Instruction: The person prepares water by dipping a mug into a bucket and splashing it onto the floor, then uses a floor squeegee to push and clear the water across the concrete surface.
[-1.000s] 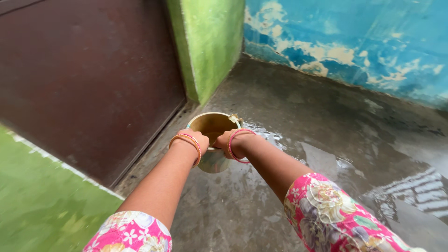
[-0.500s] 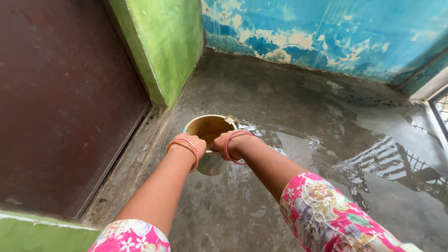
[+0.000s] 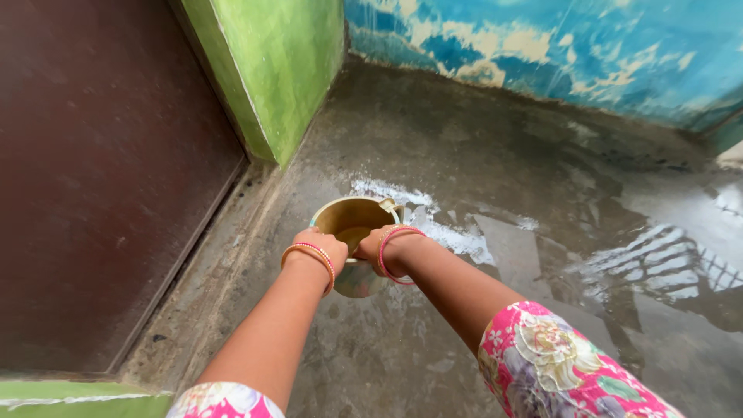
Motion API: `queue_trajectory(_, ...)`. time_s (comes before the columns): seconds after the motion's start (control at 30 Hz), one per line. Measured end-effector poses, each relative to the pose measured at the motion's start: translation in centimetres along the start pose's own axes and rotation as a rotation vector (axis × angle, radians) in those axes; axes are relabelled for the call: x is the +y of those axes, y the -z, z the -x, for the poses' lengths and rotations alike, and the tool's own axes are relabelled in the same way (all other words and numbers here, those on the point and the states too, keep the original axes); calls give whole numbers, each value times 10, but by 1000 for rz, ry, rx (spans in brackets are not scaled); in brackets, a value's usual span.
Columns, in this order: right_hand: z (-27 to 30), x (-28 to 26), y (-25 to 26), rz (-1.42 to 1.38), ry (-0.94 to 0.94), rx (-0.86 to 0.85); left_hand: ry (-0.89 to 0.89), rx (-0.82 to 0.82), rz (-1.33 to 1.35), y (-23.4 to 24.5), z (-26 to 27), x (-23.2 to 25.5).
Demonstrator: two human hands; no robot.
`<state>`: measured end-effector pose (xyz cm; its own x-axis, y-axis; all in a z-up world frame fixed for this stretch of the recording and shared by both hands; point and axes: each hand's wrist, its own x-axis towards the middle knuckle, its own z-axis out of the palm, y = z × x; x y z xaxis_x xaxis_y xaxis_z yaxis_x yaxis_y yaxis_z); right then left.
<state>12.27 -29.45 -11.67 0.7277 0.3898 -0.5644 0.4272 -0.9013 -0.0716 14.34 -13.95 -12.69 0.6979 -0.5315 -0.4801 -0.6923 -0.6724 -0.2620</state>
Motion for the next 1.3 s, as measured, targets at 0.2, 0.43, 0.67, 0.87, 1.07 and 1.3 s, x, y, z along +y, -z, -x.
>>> queue_trajectory(0.2, -22, -2, -30, -43, -13, 75, 18, -84, 19, -31, -19, 10)
queue_trajectory(0.43, -39, 6, -53, 28, 14, 48, 47, 0, 60, -63, -42, 18)
queue_trajectory(0.67, -48, 27, -69, 7, 18, -66, 75, -43, 199, -85, -66, 49)
queue_trajectory(0.87, -73, 34, -56, 105, 4, -211, 163, -102, 234, -85, -75, 38)
queue_trajectory(1.07, -109, 36, -12, 249, 15, -178, 308, -42, 420, -79, -81, 14)
queue_trajectory(1.3, -129, 40, 18, 282, -66, -75, 388, -4, 535, -61, -87, 7)
